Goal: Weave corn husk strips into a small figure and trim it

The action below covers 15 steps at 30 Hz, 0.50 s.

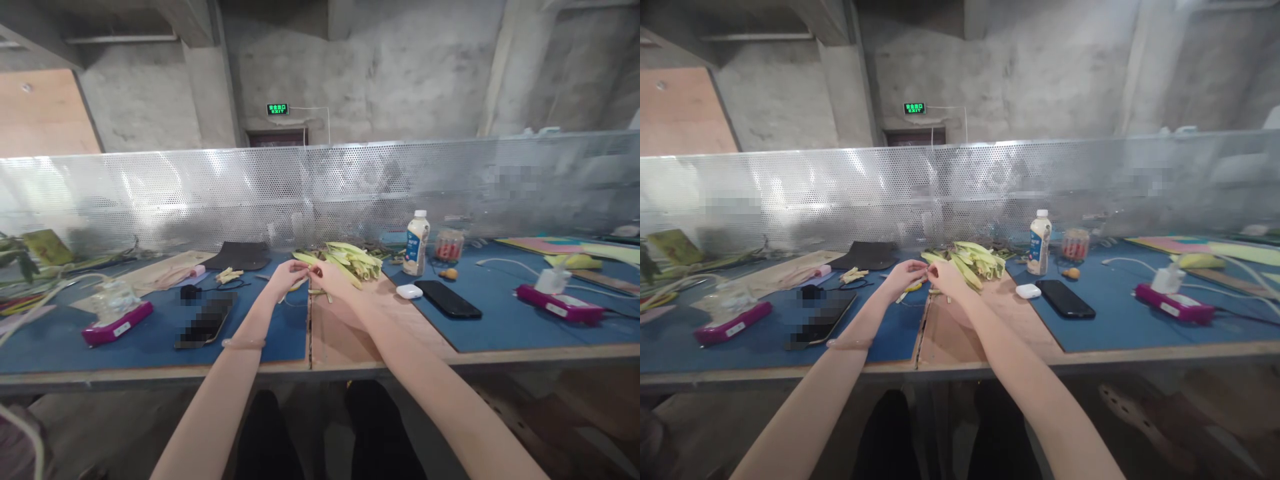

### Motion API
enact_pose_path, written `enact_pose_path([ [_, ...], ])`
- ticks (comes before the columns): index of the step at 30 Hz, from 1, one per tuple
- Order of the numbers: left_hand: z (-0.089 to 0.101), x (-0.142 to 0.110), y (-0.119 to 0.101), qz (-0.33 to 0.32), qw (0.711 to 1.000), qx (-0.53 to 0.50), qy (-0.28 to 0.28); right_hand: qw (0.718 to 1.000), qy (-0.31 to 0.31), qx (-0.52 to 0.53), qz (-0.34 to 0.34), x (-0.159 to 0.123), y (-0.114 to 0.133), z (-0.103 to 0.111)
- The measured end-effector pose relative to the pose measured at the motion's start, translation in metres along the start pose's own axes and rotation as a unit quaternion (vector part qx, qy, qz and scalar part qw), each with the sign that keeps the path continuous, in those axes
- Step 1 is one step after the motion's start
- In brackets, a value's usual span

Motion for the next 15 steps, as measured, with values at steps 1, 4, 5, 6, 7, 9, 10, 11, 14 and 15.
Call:
enact_pose_path([
  [1,0.0003,0.0,0.0,0.0,1.0,0.0,-0.001,1.0,0.0,0.002,0.0,-0.0003,0.0005,0.0002],
  [4,0.0008,0.0,0.0005,0.002,1.0,-0.003,-0.004,1.0,-0.002,0.008,0.001,-0.0011,0.0016,0.0016],
  [5,0.0008,0.0,0.0007,0.004,1.0,-0.005,-0.004,1.0,-0.003,0.01,0.002,-0.0011,0.0016,0.002],
  [6,0.0006,-0.0001,0.001,0.006,1.0,-0.008,-0.004,1.0,-0.004,0.012,0.004,-0.001,0.0014,0.0025],
  [7,0.0003,-0.0001,0.0014,0.008,1.0,-0.011,-0.003,1.0,-0.006,0.015,0.005,-0.0008,0.001,0.0029],
  [9,-0.0006,-0.0001,0.0024,0.013,1.0,-0.017,0.0,1.0,-0.011,0.022,0.007,-0.0002,-0.0005,0.0038],
  [10,-0.0011,0.0,0.0028,0.015,1.0,-0.02,0.003,1.0,-0.014,0.026,0.007,0.0002,-0.0014,0.0041],
  [11,-0.0014,0.0001,0.0033,0.017,1.0,-0.023,0.004,0.999,-0.016,0.029,0.008,0.0006,-0.0022,0.0043],
  [14,-0.0018,0.0004,0.0038,0.019,0.999,-0.03,0.007,0.999,-0.019,0.039,0.009,0.0013,-0.0035,0.0041],
  [15,-0.0019,0.0004,0.0037,0.019,0.999,-0.032,0.008,0.999,-0.019,0.043,0.01,0.0013,-0.0035,0.0039],
])
Point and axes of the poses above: each hand's wrist, its own x-axis towards the middle knuckle, its own z-axis out of the back of the hand, y = z × x, the point moved 9 cm from there along x, towards the middle knuckle, and after that the axes turned 14 degrees about y, right-handed, at the moved point
